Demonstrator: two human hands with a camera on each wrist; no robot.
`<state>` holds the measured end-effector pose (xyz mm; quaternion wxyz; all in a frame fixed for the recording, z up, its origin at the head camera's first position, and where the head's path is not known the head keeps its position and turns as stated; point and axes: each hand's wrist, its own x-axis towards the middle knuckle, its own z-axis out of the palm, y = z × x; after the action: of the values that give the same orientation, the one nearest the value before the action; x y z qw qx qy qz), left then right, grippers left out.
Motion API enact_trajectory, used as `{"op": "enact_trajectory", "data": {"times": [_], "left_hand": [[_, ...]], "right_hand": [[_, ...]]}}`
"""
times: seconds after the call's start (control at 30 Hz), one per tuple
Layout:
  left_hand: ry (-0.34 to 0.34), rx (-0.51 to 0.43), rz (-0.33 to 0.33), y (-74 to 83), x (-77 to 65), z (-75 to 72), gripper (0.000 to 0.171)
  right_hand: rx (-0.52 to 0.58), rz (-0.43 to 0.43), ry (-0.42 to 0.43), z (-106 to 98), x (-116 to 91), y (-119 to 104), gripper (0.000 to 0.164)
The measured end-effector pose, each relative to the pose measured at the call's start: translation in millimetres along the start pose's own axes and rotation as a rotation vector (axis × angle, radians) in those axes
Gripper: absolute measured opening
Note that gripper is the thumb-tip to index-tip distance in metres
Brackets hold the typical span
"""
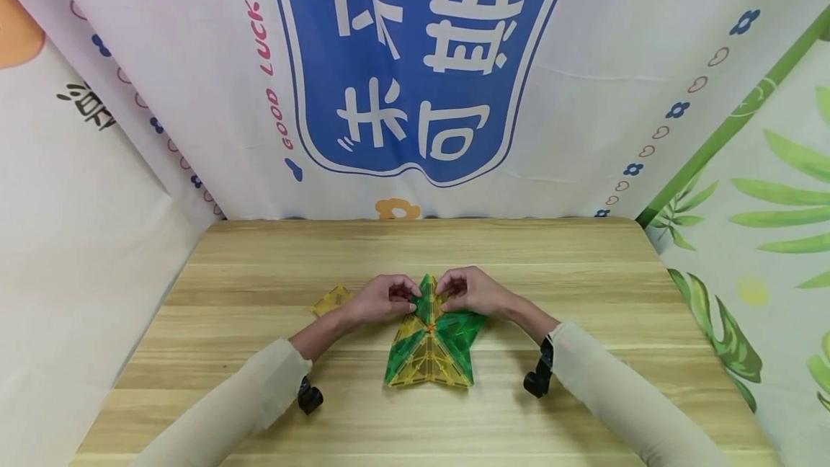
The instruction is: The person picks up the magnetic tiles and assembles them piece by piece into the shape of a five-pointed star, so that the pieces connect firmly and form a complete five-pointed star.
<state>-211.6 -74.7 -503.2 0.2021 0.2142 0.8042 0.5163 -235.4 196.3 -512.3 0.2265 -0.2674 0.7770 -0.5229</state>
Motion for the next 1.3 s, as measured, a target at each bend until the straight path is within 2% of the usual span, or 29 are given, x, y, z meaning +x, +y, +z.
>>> {"op": "enact_trajectory", "data": {"times": [0.1,0.2,0.3,0.4,0.6,0.7,0.8,0.93,1.13,1.3], "left_hand": [[0.009,0.049,0.017,4.2,-6.8,-1.0,0.015],[0.014,0.121,0.069,9.8,-16.0,-2.8,0.015],[0.004,0.22,0.137,16.7,-26.6,-4.0,0.021],[-0.014,0.305,0.178,22.9,-38.4,-1.9,0.03],[-0.053,0.43,0.164,23.8,-53.6,12.7,0.049],[-0.06,0.484,0.17,21.8,-57.8,17.0,0.053],[-0.063,0.492,0.18,19.8,-60.3,17.3,0.048],[-0.062,0.446,0.17,16.9,-59.8,13.5,0.037],[-0.036,0.429,0.164,12.2,-59.1,0.9,0.022],[-0.016,0.446,0.16,8.6,-58.0,-9.2,0.017]], "right_hand": [[-0.034,-0.023,0.022,-2,1,-2,0.029],[-0.062,-0.073,0.026,-4,4,-5,0.03],[-0.101,-0.123,0.0,-6,8,-11,0.034],[-0.157,-0.152,-0.039,-6,12,-15,0.038],[-0.211,-0.161,-0.094,-7,14,-17,0.037],[-0.225,-0.165,-0.107,-6,14,-17,0.035],[-0.24,-0.169,-0.105,-6,13,-17,0.032],[-0.284,-0.174,-0.059,-10,6,-17,0.028],[-0.383,-0.178,0.025,-17,-13,-10,0.02],[-0.443,-0.198,0.046,-17,-29,-10,0.018]]}}
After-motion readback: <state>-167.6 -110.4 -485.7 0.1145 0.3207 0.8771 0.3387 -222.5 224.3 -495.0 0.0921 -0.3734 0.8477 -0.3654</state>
